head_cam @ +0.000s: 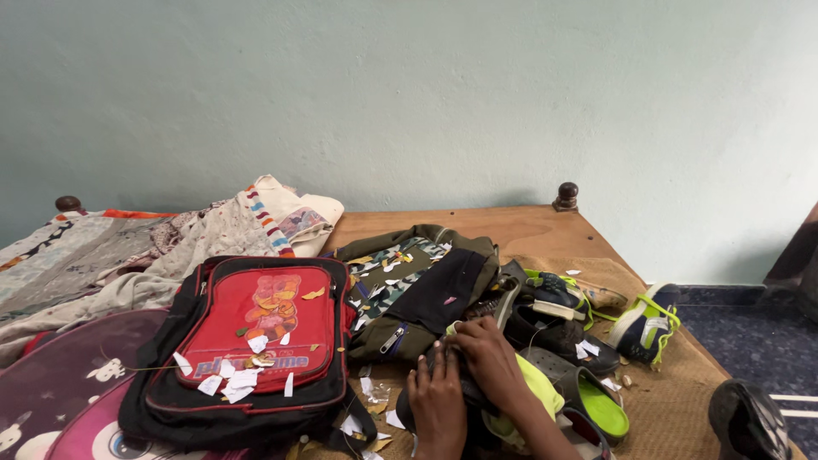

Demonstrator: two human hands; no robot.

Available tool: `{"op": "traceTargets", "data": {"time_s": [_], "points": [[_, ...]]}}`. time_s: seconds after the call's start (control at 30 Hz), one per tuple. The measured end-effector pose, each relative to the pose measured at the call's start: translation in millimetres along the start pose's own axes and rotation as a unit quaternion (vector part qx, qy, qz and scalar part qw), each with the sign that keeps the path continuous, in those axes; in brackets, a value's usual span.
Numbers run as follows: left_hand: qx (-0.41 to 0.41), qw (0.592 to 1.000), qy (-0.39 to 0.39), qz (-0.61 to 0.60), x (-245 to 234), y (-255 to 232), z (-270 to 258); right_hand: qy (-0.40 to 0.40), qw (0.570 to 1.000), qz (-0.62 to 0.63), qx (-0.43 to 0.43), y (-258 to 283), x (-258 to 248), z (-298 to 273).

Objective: The person wipes the exterior of a black shoe with a green cloth on a wooden table. They rotate the shoe to clean different sides and then place it down before picking up another shoe to continue wiping.

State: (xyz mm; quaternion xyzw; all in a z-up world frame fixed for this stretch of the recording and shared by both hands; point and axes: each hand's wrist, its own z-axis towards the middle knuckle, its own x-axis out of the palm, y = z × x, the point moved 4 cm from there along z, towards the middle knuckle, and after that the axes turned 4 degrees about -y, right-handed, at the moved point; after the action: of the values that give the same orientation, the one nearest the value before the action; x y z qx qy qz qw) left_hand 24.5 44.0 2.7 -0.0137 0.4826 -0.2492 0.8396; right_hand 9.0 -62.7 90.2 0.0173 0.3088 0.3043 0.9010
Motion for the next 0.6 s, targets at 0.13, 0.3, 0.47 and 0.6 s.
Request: {"op": "traceTargets", "data": {"time_s": [0.13,0.3,0.47,0.6], "points": [[-0.044,0.992,-0.050,-0.104,-17,15,16,0.014,0.995,-0.070,0.071,-34,4,-3],[-0.187,0.968,0.046,-0.163,-22,45,32,-0.017,0.979,0.055,0.196,-72,10,-13],[-0.232,0.828,-0.088,-0.503,46,81,49,-0.062,0.976,0.094,0.188,-42,23,-40],[-0.249,0.782,-0.060,-0.568,90,94,25,-0.016,1.000,0.014,0.021,-13,32,-87]]}}
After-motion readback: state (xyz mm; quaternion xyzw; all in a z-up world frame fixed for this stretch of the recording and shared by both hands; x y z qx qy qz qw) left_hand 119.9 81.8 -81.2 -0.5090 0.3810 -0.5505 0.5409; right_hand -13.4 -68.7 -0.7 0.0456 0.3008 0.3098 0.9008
